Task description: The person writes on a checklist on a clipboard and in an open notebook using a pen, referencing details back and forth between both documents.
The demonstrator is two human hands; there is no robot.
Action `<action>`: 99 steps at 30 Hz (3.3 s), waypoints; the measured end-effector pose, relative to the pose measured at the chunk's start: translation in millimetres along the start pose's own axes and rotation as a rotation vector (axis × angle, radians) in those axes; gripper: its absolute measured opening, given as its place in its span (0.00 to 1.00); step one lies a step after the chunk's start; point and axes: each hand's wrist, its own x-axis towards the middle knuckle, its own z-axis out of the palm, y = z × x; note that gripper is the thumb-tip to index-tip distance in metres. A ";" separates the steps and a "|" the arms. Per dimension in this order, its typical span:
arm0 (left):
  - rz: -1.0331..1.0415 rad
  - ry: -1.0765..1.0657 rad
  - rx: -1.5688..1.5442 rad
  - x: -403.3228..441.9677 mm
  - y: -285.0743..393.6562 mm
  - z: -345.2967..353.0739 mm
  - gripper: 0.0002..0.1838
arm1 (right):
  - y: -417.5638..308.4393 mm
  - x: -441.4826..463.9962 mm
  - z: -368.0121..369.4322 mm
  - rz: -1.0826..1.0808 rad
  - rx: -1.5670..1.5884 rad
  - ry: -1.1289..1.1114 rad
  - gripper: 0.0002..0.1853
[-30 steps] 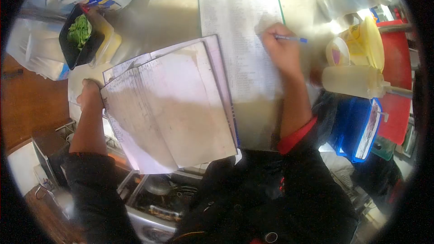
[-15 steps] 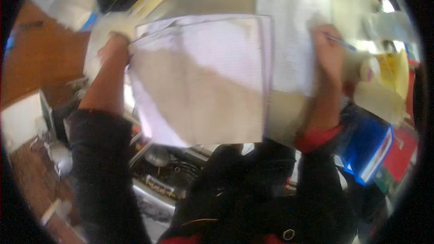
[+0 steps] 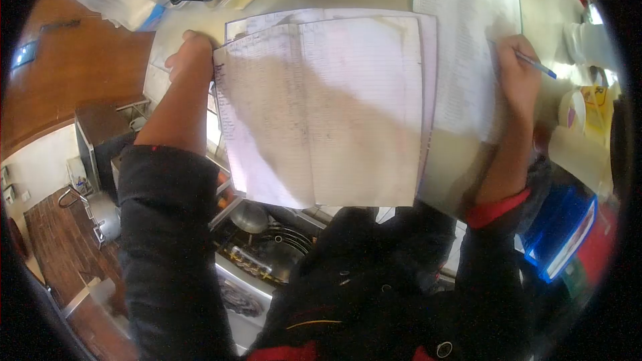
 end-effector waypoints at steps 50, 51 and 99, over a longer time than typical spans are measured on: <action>0.088 0.043 -0.021 15.3 -6.0 14.3 0.47 | 2.4 -0.8 2.7 -0.038 0.142 0.028 0.05; 0.088 0.043 -0.021 21.8 -11.0 14.1 0.47 | 3.3 -1.3 1.4 0.080 0.190 0.030 0.06; 0.100 -0.039 -0.075 28.5 1.2 14.7 0.37 | -4.0 11.6 14.8 0.165 0.568 0.270 0.04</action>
